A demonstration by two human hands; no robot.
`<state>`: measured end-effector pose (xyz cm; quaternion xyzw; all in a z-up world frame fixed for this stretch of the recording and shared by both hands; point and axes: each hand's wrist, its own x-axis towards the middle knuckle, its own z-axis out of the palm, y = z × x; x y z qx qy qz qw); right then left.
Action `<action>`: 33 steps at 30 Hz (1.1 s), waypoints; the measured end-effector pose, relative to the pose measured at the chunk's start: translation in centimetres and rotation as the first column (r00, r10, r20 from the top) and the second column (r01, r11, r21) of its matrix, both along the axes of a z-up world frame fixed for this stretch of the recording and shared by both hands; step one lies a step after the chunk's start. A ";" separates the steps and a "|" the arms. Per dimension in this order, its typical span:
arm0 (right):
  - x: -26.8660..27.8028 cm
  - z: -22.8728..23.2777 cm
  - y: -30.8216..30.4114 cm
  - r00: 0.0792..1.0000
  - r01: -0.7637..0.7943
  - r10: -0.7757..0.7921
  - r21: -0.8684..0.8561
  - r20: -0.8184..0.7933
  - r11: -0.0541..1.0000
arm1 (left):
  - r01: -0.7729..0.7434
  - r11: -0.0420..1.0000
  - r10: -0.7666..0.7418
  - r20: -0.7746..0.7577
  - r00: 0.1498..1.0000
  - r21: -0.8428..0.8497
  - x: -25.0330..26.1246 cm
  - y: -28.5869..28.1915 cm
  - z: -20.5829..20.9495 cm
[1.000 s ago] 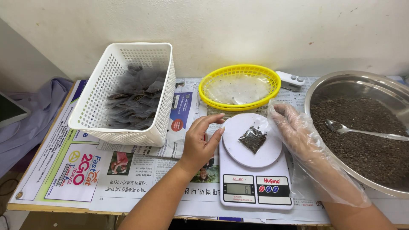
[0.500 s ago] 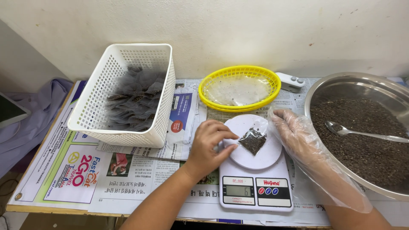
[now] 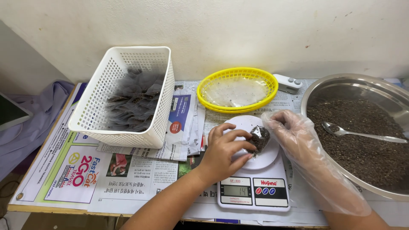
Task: The person fills small plastic bags with grains from a large metal bowl using a spoon, weighs each bag on a digital scale, and places them into a white basket.
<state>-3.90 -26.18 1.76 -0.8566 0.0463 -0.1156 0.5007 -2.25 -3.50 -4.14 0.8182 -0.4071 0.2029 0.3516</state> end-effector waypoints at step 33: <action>-5.5 3.8 -12.6 0.893 -0.042 0.327 -0.667 0.309 0.744 | 0.158 0.744 0.097 -0.339 0.936 0.649 5.8 -17.3 10.5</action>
